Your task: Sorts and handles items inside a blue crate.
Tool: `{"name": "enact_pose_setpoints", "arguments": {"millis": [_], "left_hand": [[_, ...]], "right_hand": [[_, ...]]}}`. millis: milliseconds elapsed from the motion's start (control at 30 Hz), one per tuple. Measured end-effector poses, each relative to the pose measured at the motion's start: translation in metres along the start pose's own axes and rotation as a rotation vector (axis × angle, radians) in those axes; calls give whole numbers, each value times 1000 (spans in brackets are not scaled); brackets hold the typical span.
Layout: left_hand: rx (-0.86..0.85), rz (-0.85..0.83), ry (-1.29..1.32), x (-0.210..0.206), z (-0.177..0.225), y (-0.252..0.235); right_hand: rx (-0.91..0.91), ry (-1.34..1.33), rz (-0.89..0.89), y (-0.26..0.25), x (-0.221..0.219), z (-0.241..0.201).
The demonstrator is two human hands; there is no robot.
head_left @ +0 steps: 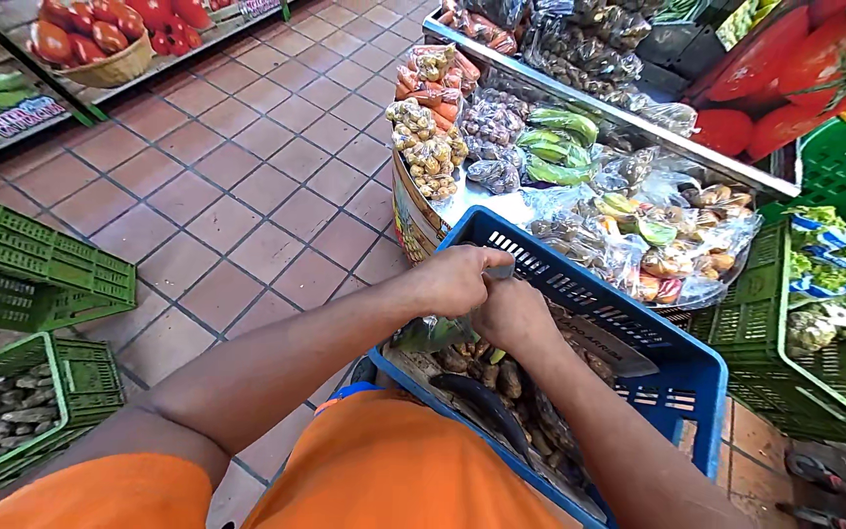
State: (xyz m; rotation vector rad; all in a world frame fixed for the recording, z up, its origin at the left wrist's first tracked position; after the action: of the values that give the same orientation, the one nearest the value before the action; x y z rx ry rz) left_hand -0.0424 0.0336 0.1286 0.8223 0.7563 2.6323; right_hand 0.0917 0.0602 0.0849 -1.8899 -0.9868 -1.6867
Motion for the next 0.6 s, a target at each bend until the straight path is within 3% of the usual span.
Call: {"name": "enact_pose_setpoints", "arguments": {"millis": [200,500,600], "left_hand": [[42,7,8,-5,8,-17],[-12,-36,0,-15,24,-12],[-20,-21,-50,-20,23,-11]], "right_hand": [[-71,-6,-100,-11,3,18],[-238,-163,278,24,-13,36],[-286,-181,187,22,-13,33]]}}
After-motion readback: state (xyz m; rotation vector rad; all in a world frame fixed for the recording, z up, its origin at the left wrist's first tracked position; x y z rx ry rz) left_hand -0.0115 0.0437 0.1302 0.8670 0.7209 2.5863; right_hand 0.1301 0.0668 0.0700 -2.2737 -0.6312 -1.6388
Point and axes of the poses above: each hand's wrist, its own y-axis away from the middle knuckle, its own x-axis out of the back of the hand, z = x × y, the point moved 2 cm from there along -y, towards the middle knuckle, and after that the axes turned 10 degrees about x, right-handed, at the moved point
